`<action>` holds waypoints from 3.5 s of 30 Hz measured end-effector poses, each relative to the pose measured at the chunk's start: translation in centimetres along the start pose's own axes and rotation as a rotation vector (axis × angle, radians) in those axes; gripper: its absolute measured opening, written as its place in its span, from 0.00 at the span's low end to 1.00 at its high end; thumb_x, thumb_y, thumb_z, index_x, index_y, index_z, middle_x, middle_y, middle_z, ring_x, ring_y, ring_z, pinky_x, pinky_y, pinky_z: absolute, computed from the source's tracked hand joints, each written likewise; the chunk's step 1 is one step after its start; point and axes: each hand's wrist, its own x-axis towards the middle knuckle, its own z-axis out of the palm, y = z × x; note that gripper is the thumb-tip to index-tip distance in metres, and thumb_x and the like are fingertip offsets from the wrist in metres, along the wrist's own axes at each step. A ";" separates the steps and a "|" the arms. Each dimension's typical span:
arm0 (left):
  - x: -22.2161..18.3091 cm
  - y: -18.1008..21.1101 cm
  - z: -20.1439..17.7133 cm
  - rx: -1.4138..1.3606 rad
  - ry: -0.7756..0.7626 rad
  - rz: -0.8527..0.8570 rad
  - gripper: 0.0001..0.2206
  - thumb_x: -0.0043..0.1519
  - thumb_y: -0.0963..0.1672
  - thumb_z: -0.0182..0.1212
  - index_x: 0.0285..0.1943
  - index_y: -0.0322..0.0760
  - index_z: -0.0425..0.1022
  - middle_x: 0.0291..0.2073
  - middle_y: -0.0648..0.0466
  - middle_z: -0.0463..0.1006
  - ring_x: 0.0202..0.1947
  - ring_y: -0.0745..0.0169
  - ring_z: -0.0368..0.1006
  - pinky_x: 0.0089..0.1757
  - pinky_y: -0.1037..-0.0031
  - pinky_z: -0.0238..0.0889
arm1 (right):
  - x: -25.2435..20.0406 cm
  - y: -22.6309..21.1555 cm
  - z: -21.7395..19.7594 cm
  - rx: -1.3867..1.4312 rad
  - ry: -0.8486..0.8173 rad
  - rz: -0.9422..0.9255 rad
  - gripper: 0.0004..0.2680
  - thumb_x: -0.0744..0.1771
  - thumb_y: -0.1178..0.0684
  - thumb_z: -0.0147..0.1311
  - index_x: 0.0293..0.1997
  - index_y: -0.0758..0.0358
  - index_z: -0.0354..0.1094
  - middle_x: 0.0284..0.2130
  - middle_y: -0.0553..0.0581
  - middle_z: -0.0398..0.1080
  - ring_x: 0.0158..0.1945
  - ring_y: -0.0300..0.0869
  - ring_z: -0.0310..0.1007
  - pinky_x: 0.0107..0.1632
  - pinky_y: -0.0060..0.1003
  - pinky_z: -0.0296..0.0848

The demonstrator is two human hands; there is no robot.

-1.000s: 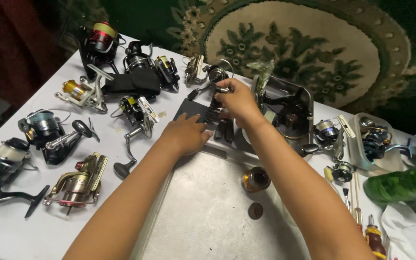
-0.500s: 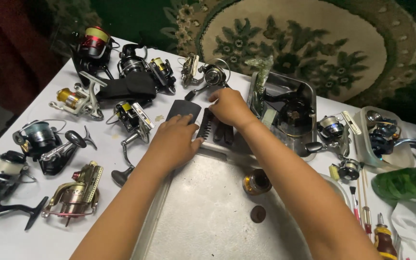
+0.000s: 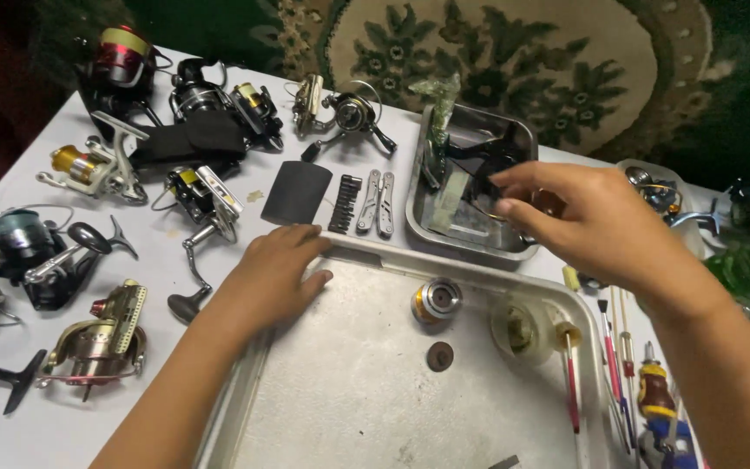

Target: Disassembling a fishing reel to remove internal components like the spool and bearings using hands and small tools.

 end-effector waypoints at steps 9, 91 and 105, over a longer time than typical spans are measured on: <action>1.6 -1.9 2.7 0.103 0.114 0.165 0.22 0.62 0.50 0.57 0.65 0.44 0.71 0.67 0.45 0.67 0.67 0.40 0.60 0.58 0.46 0.55 | -10.8 8.6 2.5 -0.131 0.071 0.078 0.13 0.65 0.45 0.55 0.51 0.54 0.77 0.47 0.50 0.81 0.37 0.40 0.83 0.38 0.36 0.84; 5.2 10.2 2.0 -0.393 0.096 0.673 0.16 0.58 0.39 0.71 0.54 0.38 0.74 0.49 0.49 0.74 0.46 0.56 0.75 0.48 0.69 0.72 | -20.6 12.2 7.1 0.012 0.225 0.039 0.10 0.68 0.58 0.54 0.53 0.62 0.76 0.38 0.56 0.77 0.36 0.41 0.75 0.41 0.35 0.70; 2.0 14.3 2.9 -0.756 -0.256 0.383 0.30 0.55 0.40 0.67 0.69 0.51 0.65 0.62 0.51 0.74 0.50 0.62 0.75 0.46 0.76 0.77 | -21.9 10.7 13.9 0.007 0.040 -0.159 0.08 0.65 0.50 0.61 0.47 0.54 0.78 0.32 0.50 0.73 0.33 0.43 0.75 0.38 0.37 0.72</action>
